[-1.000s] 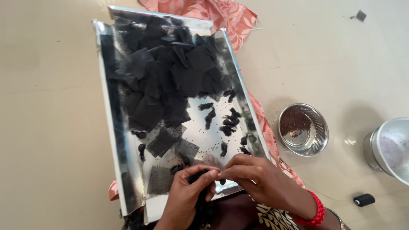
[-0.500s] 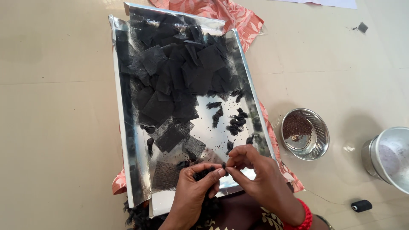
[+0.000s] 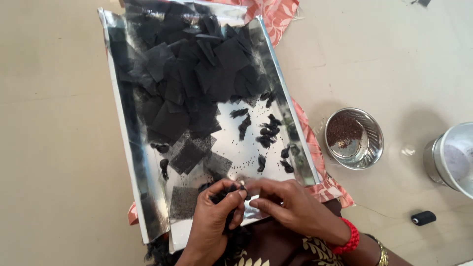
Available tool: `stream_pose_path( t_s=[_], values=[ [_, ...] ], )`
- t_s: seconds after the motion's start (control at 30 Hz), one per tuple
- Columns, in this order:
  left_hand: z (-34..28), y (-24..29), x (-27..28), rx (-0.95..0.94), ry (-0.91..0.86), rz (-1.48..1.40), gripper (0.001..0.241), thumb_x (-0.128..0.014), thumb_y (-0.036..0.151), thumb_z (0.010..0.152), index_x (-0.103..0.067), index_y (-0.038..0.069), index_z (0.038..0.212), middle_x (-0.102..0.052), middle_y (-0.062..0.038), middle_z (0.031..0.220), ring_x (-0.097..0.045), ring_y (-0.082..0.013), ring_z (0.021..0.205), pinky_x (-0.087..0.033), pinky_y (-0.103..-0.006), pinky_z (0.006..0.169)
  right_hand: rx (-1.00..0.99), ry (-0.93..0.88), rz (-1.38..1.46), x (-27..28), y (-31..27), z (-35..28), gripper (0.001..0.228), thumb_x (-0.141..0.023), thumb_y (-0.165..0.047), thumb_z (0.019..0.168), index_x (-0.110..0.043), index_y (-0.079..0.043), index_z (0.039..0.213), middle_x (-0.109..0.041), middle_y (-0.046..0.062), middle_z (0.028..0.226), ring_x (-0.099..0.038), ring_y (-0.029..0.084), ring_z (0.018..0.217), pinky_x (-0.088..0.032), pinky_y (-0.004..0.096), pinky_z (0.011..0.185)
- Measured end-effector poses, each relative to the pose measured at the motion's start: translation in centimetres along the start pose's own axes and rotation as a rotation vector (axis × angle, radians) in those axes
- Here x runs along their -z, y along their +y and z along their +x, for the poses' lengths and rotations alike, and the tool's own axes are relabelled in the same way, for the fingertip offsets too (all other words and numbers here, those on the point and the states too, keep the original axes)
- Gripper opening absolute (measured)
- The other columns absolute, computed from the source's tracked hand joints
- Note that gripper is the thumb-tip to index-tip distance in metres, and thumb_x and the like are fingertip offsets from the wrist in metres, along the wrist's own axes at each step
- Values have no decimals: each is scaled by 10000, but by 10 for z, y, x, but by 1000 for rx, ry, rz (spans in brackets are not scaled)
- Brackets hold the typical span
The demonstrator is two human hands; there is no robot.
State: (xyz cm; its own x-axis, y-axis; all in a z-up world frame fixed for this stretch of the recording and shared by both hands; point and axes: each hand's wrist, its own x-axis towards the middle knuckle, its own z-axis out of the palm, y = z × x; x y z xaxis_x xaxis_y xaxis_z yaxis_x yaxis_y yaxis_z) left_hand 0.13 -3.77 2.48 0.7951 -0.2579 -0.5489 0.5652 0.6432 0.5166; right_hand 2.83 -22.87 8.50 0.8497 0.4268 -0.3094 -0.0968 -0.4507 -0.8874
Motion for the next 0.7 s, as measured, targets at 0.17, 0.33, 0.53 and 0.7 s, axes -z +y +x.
stream_pose_path(
  t_s=[0.17, 0.33, 0.53, 0.7],
  values=[
    [3, -4, 7, 2, -23, 91, 86, -716, 29, 854, -685, -23, 915, -608, -54, 618, -482, -85, 443, -320, -236, 390, 98, 12, -111, 12, 11, 1, 188, -649, -171, 975, -740, -12, 1013, -779, 49, 845, -731, 111, 787, -567, 289, 711],
    [2, -4, -4, -91, 27, 247, 118, -725, 28, 864, -718, -53, 949, -693, -85, 698, -521, -79, 474, -340, -229, 398, -35, -51, 97, 13, 16, -15, 155, -655, -95, 980, -752, 23, 1006, -701, 144, 833, -640, 200, 743, -497, 341, 691],
    [-4, 1, -11, 0, -74, 102, 131, -720, 13, 858, -718, -47, 974, -737, -111, 735, -509, -88, 458, -331, -227, 380, 267, -47, -167, 2, 25, -2, 237, -606, 41, 836, -702, -7, 1047, -762, 147, 937, -749, 277, 868, -587, 357, 753],
    [-6, 2, -10, 18, -134, 51, 142, -729, 23, 855, -700, -38, 981, -653, -23, 743, -502, -87, 482, -335, -234, 383, 242, 155, -282, 24, 21, 11, 288, -589, 50, 809, -719, -22, 1055, -767, 123, 918, -752, 246, 832, -581, 363, 727]
  ],
)
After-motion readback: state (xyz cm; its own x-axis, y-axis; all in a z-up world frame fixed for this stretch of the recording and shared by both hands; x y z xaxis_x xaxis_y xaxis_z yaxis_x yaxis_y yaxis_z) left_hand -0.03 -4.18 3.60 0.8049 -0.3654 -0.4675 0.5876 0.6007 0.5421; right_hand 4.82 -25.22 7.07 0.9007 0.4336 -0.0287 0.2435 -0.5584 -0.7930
